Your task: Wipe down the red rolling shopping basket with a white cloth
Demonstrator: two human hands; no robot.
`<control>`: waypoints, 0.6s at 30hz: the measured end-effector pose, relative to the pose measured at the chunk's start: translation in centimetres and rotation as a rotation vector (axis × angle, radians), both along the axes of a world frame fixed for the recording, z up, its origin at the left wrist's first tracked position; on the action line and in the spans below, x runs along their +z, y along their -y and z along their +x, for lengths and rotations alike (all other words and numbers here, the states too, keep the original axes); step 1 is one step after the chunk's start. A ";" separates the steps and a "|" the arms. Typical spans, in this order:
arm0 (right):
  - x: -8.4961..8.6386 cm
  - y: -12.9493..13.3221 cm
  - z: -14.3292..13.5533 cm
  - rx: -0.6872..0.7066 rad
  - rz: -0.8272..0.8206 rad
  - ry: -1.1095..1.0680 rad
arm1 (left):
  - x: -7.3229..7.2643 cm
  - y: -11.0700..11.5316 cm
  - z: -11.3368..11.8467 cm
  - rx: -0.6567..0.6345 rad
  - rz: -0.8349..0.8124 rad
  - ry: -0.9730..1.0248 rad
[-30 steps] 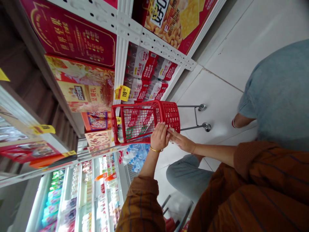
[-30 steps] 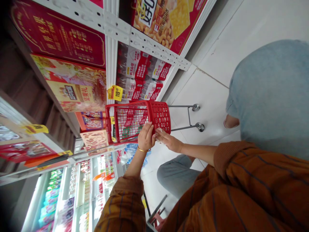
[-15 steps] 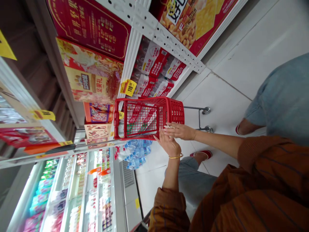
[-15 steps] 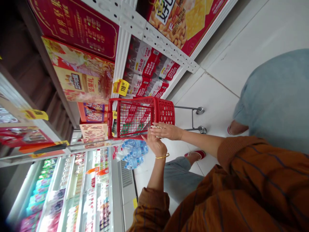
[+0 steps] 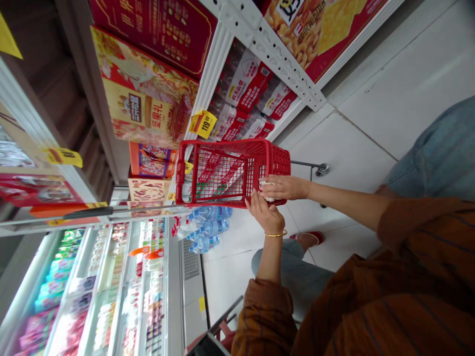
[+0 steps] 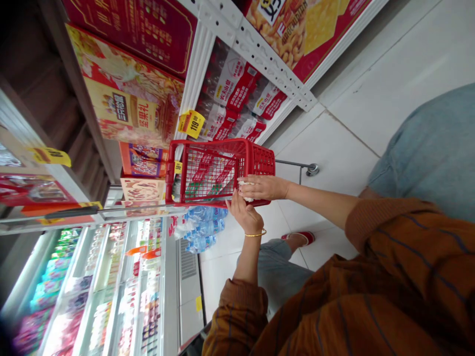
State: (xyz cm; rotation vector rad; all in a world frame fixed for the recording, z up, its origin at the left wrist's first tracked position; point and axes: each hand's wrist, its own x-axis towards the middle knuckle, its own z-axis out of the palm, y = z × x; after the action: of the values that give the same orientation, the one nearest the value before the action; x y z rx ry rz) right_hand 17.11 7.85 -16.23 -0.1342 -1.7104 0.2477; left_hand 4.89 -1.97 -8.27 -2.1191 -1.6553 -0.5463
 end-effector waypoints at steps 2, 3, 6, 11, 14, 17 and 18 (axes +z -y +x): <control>-0.4 -0.7 0.3 -0.043 0.020 0.027 | 0.0 -0.1 0.1 0.020 0.021 -0.020; -0.6 -1.1 0.6 -0.068 0.015 0.034 | 0.0 -0.1 0.2 0.024 0.033 -0.019; -1.2 -2.3 1.3 -0.122 -0.032 0.061 | -0.2 -0.1 0.2 0.025 0.059 -0.002; -0.5 -1.0 1.3 -0.108 -0.068 0.139 | -0.6 -0.2 0.2 -0.009 0.085 0.035; 0.1 1.2 0.2 -0.042 -0.030 0.182 | -0.9 -0.3 0.4 -0.005 0.116 0.077; 0.2 2.4 -0.6 -0.050 -0.039 0.199 | -1.0 -0.3 0.8 0.001 0.112 0.100; 0.0 2.3 -0.7 -0.056 -0.038 0.211 | -1.0 -0.3 0.9 0.001 0.105 0.103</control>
State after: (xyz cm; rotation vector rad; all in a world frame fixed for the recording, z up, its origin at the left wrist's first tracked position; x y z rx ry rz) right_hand 16.40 5.54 -16.20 -0.2432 -1.9083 0.2314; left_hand 5.74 -1.65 -9.31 -2.0462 -1.6437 -0.7363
